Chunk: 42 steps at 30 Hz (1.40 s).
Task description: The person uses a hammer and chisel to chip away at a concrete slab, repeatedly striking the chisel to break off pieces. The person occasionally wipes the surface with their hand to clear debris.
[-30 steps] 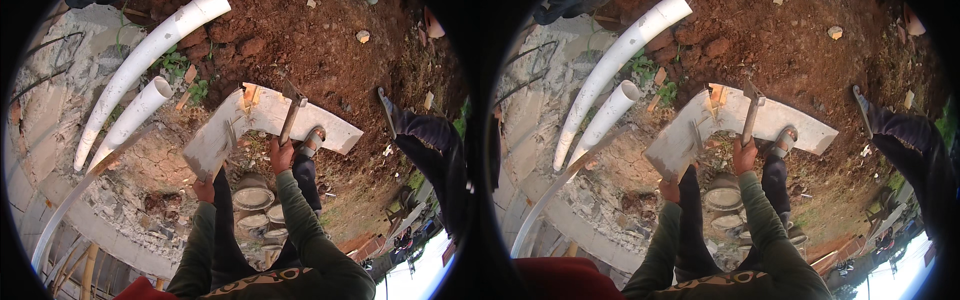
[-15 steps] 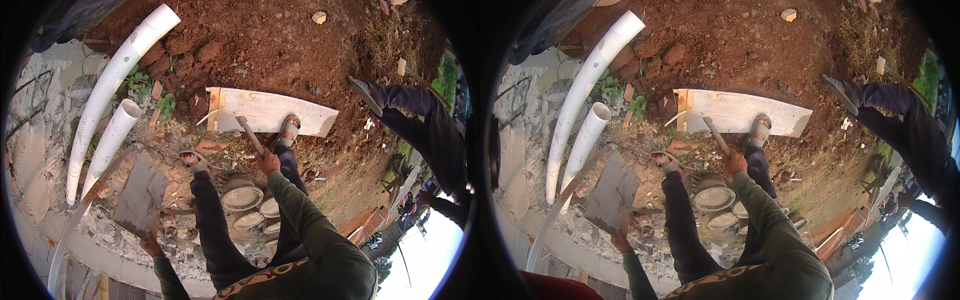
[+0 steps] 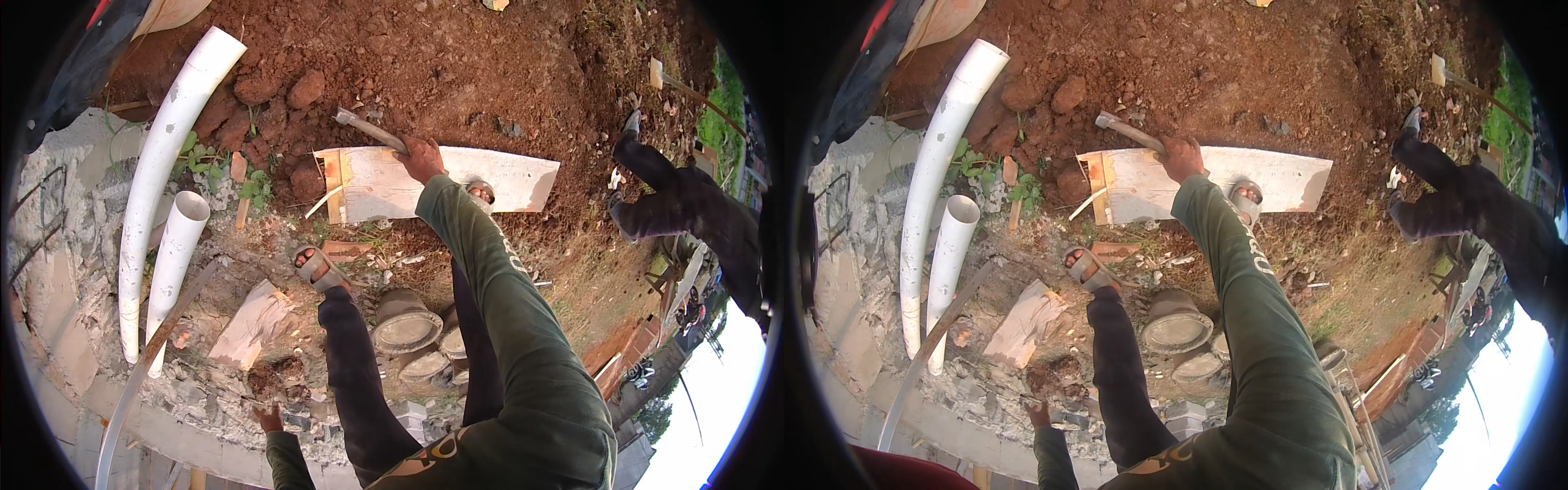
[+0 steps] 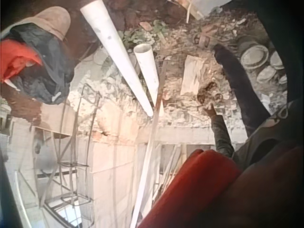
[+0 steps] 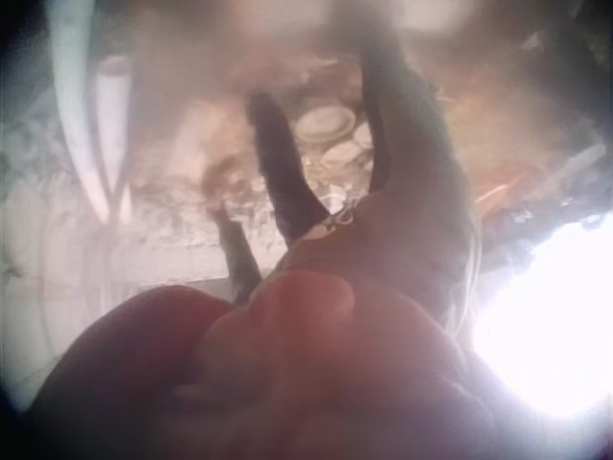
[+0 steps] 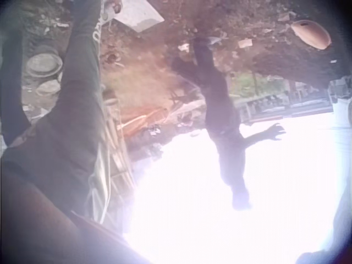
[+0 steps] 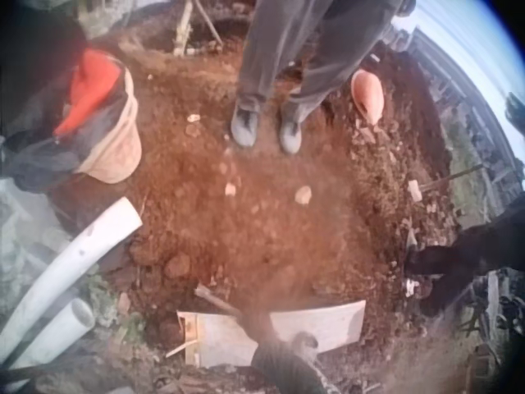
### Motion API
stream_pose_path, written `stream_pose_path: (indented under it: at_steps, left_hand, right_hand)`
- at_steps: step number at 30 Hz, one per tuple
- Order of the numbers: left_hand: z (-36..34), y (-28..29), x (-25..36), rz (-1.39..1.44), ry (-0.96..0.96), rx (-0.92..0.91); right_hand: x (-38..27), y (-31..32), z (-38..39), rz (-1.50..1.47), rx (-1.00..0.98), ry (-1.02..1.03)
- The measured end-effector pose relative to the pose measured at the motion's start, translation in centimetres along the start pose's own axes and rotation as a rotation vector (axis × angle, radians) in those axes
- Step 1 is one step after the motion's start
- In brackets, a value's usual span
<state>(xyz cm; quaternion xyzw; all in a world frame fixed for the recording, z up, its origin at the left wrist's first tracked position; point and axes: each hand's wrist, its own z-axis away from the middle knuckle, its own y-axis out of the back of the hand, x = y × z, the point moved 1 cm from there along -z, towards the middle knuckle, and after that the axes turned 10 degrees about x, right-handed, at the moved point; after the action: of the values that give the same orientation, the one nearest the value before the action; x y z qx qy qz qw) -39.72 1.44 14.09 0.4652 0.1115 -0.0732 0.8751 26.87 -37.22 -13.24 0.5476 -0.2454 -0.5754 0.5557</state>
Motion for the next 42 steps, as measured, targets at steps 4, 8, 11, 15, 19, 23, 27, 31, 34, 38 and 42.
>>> stream_pose_path:
  at_steps: [4, 8, 11, 15, 19, 23, 27, 31, 34, 38, 42]
  left_hand:
    - [4.2, -2.6, 7.3, 0.366, -0.239, -0.251]
    - [6.9, -4.7, 18.3, 0.323, -0.41, -0.349]
    - [9.4, -4.3, 25.5, 0.552, -0.44, -0.43]
    - [13.1, -1.3, 32.1, 0.747, -0.482, -0.533]
    - [15.4, 4.6, 34.8, 0.863, -0.59, -0.269]
    - [17.4, 12.4, 33.7, 1.49, -0.646, -0.315]
    - [19.6, 24.0, 26.2, 1.013, -0.781, 0.217]
    - [20.7, 34.4, 19.9, 1.245, -0.769, 0.396]
    - [21.2, 41.3, 17.7, 1.46, -0.801, 0.468]
    - [21.6, 49.7, 17.8, 1.494, -0.83, 0.706]
    - [22.6, 56.9, 21.0, 1.47, -0.835, 0.828]
  right_hand:
    - [-0.5, 0.9, 0.5, -0.088, -0.117, -0.018]
    - [-1.5, 4.8, 1.4, -0.139, -0.186, -0.007]
    - [-3.4, 9.1, 2.3, -0.206, -0.152, 0.031]
    - [-7.4, 17.2, 2.0, -0.324, -0.094, 0.046]
    - [-14.7, 25.2, 3.3, -0.692, -0.122, 0.096]
    - [-25.1, 30.7, 5.6, -0.986, -0.157, 0.215]
    - [-36.9, 35.3, 8.7, -1.132, -0.194, 0.401]
    - [-49.3, 40.2, 11.2, -1.245, -0.257, 0.497]
    - [-57.5, 44.1, 12.0, -1.253, 0.115, 0.645]
    - [-60.5, 47.1, 14.3, -1.223, 0.257, 0.53]
    - [-55.4, 45.1, 18.4, -1.056, -0.018, 0.195]
